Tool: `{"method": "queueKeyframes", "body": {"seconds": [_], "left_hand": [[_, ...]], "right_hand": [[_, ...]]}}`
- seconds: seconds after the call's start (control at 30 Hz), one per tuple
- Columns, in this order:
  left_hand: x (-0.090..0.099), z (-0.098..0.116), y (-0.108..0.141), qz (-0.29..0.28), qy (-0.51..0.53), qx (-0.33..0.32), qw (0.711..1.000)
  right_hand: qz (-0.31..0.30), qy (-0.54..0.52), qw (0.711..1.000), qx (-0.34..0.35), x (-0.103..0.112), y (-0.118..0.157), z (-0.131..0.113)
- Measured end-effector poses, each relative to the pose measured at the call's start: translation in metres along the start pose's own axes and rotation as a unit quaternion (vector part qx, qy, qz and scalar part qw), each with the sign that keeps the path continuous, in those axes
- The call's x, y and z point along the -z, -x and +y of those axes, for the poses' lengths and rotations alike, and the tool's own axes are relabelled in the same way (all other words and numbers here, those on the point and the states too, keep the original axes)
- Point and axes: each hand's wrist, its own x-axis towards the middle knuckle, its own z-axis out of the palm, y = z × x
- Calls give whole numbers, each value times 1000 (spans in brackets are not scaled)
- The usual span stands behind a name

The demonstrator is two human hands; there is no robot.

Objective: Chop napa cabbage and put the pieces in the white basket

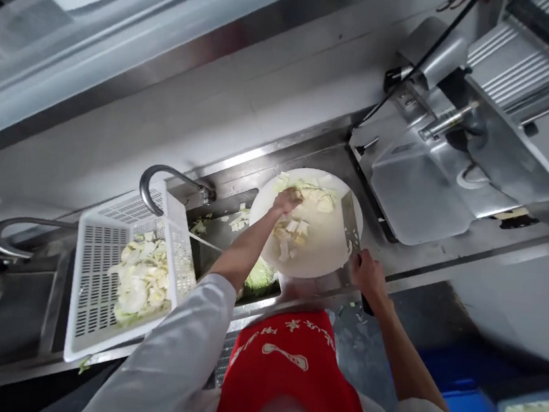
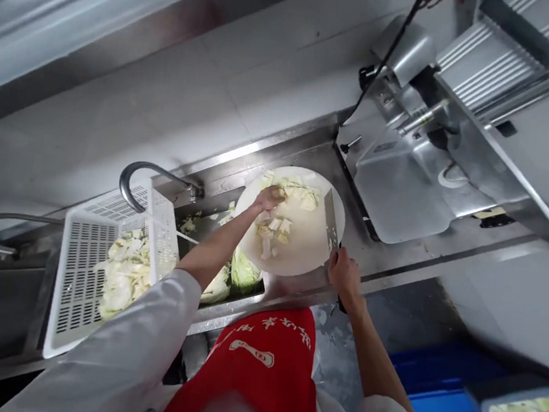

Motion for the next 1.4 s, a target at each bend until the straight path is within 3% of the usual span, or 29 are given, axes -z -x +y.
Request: {"method": "queueKeyframes", "body": {"seconds": [0.17, 0.27, 0.37, 0.47, 0.57, 0.67, 0.83, 0.93, 1.03, 1.13, 1.3, 1.4], "left_hand": [[13, -21, -15, -105, 68, -9, 992], [24, -33, -21, -137, 83, -23, 987], [21, -36, -25, -108, 42, -35, 993], [2, -33, -21, -29, -70, -62, 995], [-22, -33, -5, 51, -193, -85, 976], [-39, -35, 13, 61, -239, -132, 960], [-51, -9, 14, 50, -222, -198, 954], [-55, 18, -1, 3, -248, -183, 951], [-59, 30, -14, -50, -269, -169, 947], [-60, 17, -14, -51, -200, -161, 965], [-54, -21, 6, -15, 22, -92, 995], [-50, -26, 15, 2, 45, -129, 991]], "right_hand": [[-18, -55, 998, -7, -3, -5, 12], [-24, -81, 996, -17, -6, -7, 18], [-33, -94, 995, -22, -6, -8, 20], [-42, -94, 994, -29, -4, -8, 18], [-47, -94, 994, -36, 0, -8, 16], [-49, -97, 993, -43, 3, -8, 15], [-47, -108, 992, -38, 1, -7, 16], [-47, -103, 993, -41, -1, -8, 17], [-42, -101, 993, -37, -2, -8, 17], [-40, -101, 994, -30, 0, -8, 16], [-38, -102, 994, -30, 3, -9, 16], [-37, -95, 994, -37, 3, -9, 16]]}}
